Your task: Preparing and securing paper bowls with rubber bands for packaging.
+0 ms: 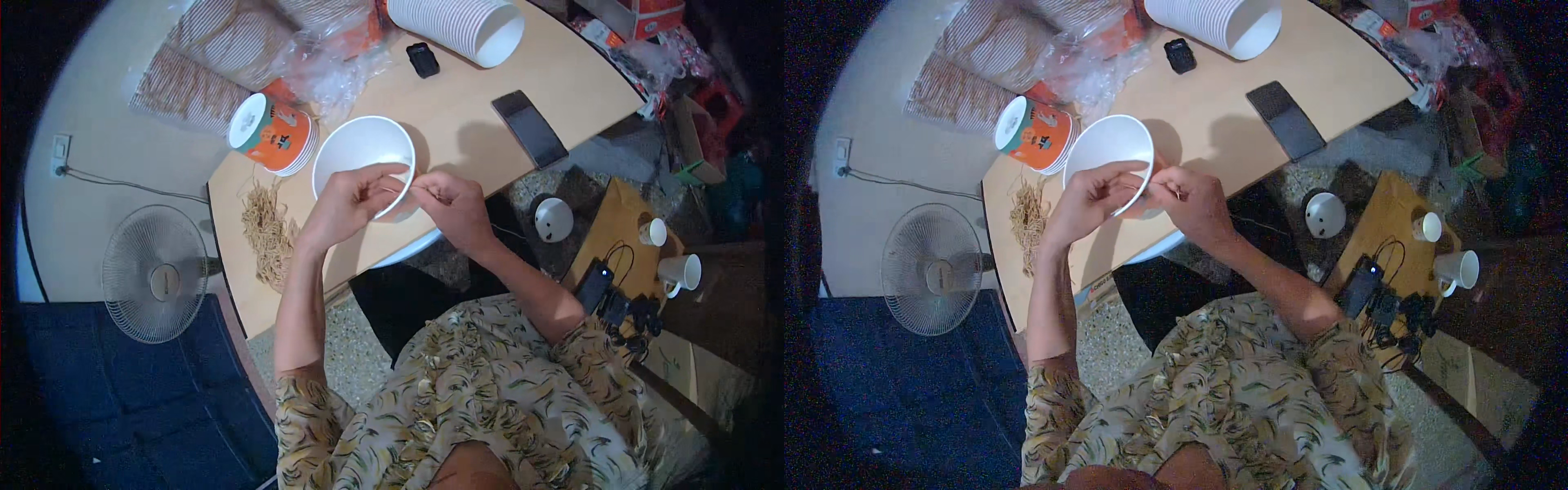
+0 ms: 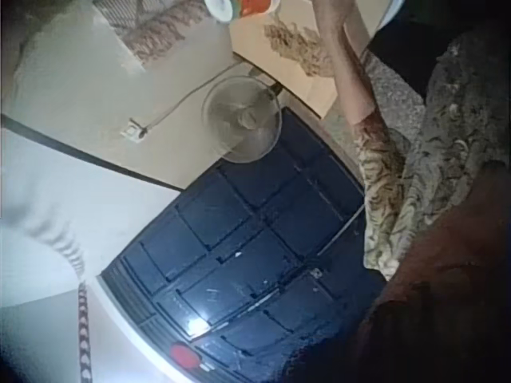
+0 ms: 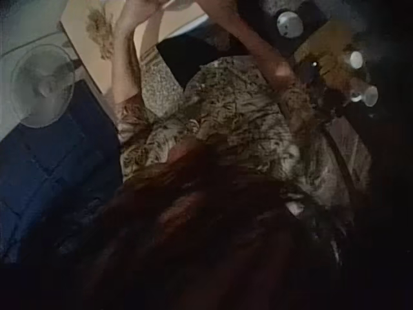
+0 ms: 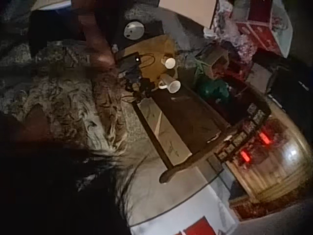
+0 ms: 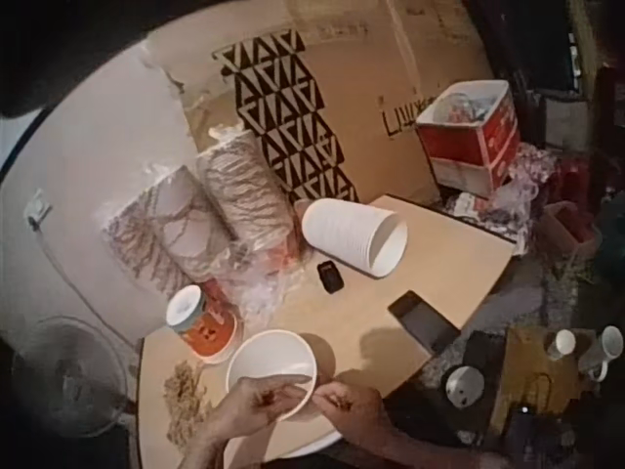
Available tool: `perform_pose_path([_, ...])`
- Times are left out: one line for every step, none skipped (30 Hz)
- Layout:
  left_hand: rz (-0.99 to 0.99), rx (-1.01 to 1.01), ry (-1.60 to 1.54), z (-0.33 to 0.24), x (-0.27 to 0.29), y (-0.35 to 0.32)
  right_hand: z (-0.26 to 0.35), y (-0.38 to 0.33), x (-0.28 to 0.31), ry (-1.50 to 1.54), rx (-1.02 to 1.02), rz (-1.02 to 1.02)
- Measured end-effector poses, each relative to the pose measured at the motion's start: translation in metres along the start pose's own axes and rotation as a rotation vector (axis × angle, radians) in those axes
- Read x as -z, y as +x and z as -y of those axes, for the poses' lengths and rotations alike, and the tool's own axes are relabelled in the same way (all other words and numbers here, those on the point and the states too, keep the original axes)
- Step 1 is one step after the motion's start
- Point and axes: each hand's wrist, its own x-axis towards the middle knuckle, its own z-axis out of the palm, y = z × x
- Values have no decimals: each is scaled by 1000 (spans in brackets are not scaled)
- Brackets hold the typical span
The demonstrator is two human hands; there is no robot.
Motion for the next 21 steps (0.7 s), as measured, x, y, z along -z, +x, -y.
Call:
perform_pose_path([35, -15, 36, 5, 2, 1, -3, -1, 0, 9, -31, -23])
perform_pose_path([73, -28, 71, 8, 4, 0, 2, -2, -1, 14, 11, -40])
perform_pose_path([102, -12, -9, 10, 7, -2, 6, -2, -1, 11, 19, -34])
perform_pose_path([94, -17, -9, 12, 10, -3, 8, -3, -1, -12, -24, -25])
perform_pose_path([120, -3, -68, 11, 12, -3, 11, -3, -1, -36, -68, -16])
perform_pose_path([147, 10, -127, 10, 13, -3, 8, -3, -1, -39, -61, -12])
perform_pose_path([141, 5, -127, 9, 14, -3, 3, -4, -3, -5, -47, -20])
perform_pose_path([128, 3, -77, 9, 14, -2, 3, -3, -4, 29, -32, -27])
perform_pose_path([116, 1, -27, 9, 14, -1, 4, -3, -3, 26, -26, -22])
perform_pose_path([108, -3, -28, 10, 14, -1, 5, -3, -2, 20, -31, -13])
perform_pose_path([83, 3, 47, 11, 13, 0, 7, -3, -1, 12, -36, -7])
perform_pose_path([58, 11, 121, 11, 12, 2, 6, -3, -1, 8, -31, -3])
perform_pose_path([52, 6, 119, 11, 11, 2, 4, -2, 0, -30, -30, -1])
perform_pose_path([22, 25, 146, 8, 11, 0, 8, 0, -1, -64, -29, 1])
perform_pose_path([-7, 45, 172, 6, 11, -1, 12, 1, -1, -65, -25, 7])
perform_pose_path([-15, 44, 171, 10, 12, -1, 17, 2, 1, -74, -60, -13])
perform_pose_path([-64, 11, 70, 13, 13, -2, 26, 3, 1, -84, -97, -34])
perform_pose_path([-114, -21, -31, 16, 14, -3, 33, 5, 1, -85, -95, -28])
perform_pose_path([-121, -21, -33, 19, 16, -2, 41, 9, 1, -80, -52, -16])
perform_pose_path([-117, -115, -6, 15, 15, 1, 43, 12, 3, -80, -14, -12])
perform_pose_path([-114, -210, 25, 3, 14, 3, 40, 15, 5, -85, -14, -13])
